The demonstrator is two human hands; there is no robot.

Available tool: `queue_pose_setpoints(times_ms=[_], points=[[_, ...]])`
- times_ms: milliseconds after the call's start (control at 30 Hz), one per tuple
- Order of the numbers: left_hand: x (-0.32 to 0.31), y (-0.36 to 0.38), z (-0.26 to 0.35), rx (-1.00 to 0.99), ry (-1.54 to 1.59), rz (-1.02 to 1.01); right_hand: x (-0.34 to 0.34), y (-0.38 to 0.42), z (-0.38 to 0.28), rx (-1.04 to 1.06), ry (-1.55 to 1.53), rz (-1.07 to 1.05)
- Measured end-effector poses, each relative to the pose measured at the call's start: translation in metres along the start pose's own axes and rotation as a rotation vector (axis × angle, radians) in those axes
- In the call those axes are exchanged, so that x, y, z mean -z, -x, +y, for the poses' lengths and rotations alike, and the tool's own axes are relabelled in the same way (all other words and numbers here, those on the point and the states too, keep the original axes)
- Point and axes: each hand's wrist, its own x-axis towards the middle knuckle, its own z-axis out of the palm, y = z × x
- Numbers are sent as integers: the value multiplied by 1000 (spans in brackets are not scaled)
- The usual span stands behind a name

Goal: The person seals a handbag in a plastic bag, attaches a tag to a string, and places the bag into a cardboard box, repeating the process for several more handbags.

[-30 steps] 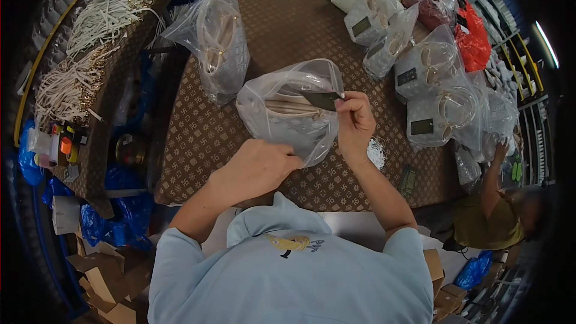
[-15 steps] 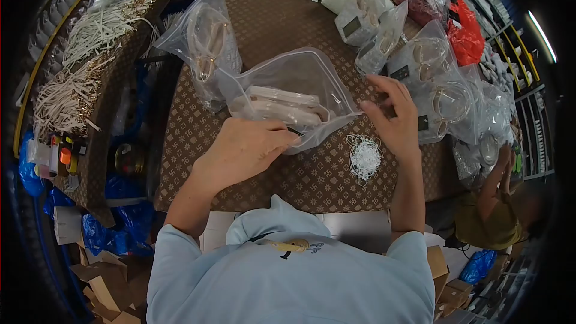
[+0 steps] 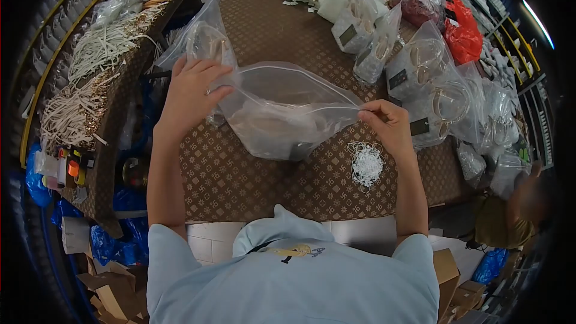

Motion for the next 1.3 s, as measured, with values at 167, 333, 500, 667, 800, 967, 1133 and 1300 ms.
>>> queue_pose_setpoints(times_ms=[167, 333, 500, 667, 800, 967, 1133, 1300], points=[[9, 3, -21, -64, 138, -192, 8, 1, 9, 118, 135, 56], [9, -3, -13, 75, 97, -272, 5, 2, 0, 182, 265, 106], [-16, -29, 94, -319, 71, 31, -1, 4, 3, 192, 236, 82], [-87, -56, 148, -439, 91, -109, -3, 1, 10, 337, 279, 162], [-93, -61, 151, -473, 161, -62, -1, 2, 9, 349, 263, 180], [-88, -60, 142, -511, 159, -56, 3, 0, 9, 367, 326, 145], [-57, -40, 81, -453, 48, -66, 3, -4, 16, 386, 293, 159], [-27, -11, 26, -353, -100, -45, 5, -7, 12, 394, 345, 147]])
